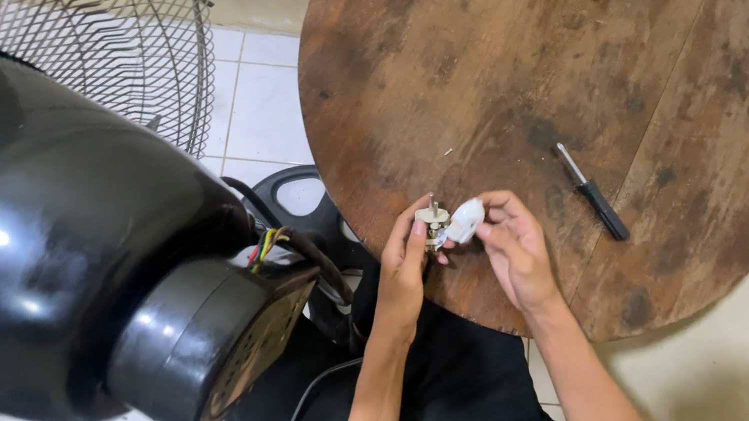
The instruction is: The person assembles a white electrical plug by hand, then uses a screwdriver to tighten the internal screws. The plug is connected to a black power cord attached to a standing fan.
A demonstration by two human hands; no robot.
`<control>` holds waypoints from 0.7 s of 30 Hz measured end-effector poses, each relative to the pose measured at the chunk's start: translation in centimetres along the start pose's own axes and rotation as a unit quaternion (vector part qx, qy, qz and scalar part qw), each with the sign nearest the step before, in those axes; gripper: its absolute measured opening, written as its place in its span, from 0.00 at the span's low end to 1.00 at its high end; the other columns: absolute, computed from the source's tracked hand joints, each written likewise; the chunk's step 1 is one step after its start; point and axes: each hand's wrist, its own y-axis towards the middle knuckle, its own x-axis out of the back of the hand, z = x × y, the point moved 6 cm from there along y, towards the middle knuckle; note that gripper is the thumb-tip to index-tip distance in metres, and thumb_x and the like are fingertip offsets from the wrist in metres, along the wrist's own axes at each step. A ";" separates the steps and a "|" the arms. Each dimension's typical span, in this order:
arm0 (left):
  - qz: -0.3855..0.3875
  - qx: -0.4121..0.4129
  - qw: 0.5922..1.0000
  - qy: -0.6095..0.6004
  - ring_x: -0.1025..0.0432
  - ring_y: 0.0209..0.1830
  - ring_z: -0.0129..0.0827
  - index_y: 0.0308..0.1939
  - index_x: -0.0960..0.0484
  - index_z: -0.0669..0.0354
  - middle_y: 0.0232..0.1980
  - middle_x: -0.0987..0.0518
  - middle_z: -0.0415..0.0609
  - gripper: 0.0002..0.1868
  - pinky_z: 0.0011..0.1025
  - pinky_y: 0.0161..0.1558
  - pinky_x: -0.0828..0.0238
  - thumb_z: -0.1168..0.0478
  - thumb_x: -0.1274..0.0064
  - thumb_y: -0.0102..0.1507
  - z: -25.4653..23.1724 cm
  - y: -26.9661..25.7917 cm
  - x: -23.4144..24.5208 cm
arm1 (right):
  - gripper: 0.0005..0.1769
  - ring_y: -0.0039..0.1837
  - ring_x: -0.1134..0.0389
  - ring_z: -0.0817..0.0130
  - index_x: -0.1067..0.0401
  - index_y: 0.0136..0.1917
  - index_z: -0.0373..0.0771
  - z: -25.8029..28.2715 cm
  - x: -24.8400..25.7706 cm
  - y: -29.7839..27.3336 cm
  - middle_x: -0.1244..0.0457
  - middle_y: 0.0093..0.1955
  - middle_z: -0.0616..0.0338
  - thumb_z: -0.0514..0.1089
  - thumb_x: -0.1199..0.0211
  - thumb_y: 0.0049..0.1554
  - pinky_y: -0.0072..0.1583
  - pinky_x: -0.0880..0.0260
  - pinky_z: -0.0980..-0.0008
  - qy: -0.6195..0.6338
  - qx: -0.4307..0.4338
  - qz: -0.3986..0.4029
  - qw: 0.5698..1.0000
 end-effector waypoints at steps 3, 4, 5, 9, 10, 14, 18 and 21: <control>-0.015 -0.004 1.000 0.000 0.27 0.43 0.27 0.69 0.29 0.66 0.53 0.20 0.48 0.22 0.24 0.49 0.29 0.57 0.61 0.74 -0.2 0.0 0.2 | 0.15 0.61 0.32 0.63 0.36 0.62 0.32 -0.1 0.1 -0.1 0.33 0.58 0.47 0.33 0.41 0.61 0.65 0.32 0.64 -0.045 -0.011 0.013 0.999; -0.019 0.002 1.000 -0.005 0.27 0.45 0.27 0.69 0.29 0.66 0.53 0.21 0.48 0.22 0.24 0.49 0.29 0.57 0.61 0.74 -0.2 0.1 0.4 | 0.15 0.60 0.31 0.61 0.36 0.61 0.32 -0.2 0.0 0.0 0.33 0.57 0.47 0.33 0.41 0.61 0.65 0.31 0.62 -0.044 -0.016 0.028 0.998; -0.022 0.008 1.000 -0.009 0.27 0.47 0.26 0.69 0.29 0.67 0.54 0.21 0.48 0.22 0.24 0.50 0.29 0.57 0.61 0.75 -0.3 0.2 0.7 | 0.14 0.59 0.30 0.60 0.36 0.60 0.32 -0.2 0.0 0.3 0.33 0.57 0.47 0.33 0.41 0.61 0.64 0.29 0.60 -0.043 -0.021 0.043 0.998; -0.014 0.020 0.999 -0.040 0.24 0.53 0.27 0.68 0.30 0.66 0.54 0.21 0.49 0.22 0.26 0.55 0.25 0.57 0.62 0.74 0.0 0.3 1.0 | 0.13 0.58 0.29 0.57 0.35 0.58 0.33 -0.1 -0.1 0.5 0.32 0.55 0.46 0.34 0.40 0.61 0.63 0.28 0.58 -0.047 -0.029 0.065 0.996; -0.012 0.013 0.999 -0.033 0.25 0.53 0.27 0.68 0.30 0.66 0.54 0.21 0.49 0.22 0.26 0.55 0.26 0.57 0.61 0.74 0.1 0.2 1.1 | 0.13 0.59 0.30 0.59 0.35 0.59 0.33 -0.1 0.1 0.5 0.33 0.56 0.47 0.35 0.39 0.61 0.64 0.30 0.60 -0.055 -0.025 0.053 0.997; -0.013 0.005 1.000 -0.010 0.27 0.53 0.26 0.69 0.29 0.68 0.55 0.22 0.48 0.22 0.25 0.56 0.29 0.58 0.60 0.75 0.3 0.0 1.4 | 0.11 0.62 0.33 0.64 0.34 0.57 0.33 0.1 0.0 0.4 0.36 0.60 0.52 0.36 0.36 0.62 0.66 0.32 0.62 -0.035 -0.014 0.038 0.999; -0.005 0.011 0.999 -0.030 0.26 0.53 0.27 0.68 0.29 0.67 0.55 0.22 0.48 0.22 0.27 0.56 0.26 0.58 0.60 0.74 0.1 0.1 1.1 | 0.11 0.62 0.33 0.65 0.33 0.56 0.33 0.5 -0.1 0.5 0.37 0.61 0.52 0.35 0.36 0.62 0.65 0.32 0.64 -0.009 -0.023 0.030 0.999; -0.012 -0.006 1.000 0.023 0.27 0.55 0.25 0.68 0.27 0.66 0.56 0.21 0.48 0.22 0.24 0.57 0.28 0.57 0.59 0.74 -0.3 -0.1 1.3 | 0.20 0.61 0.34 0.68 0.33 0.63 0.34 0.4 0.0 0.4 0.37 0.58 0.54 0.33 0.34 0.59 0.63 0.34 0.68 -0.029 -0.027 0.013 0.999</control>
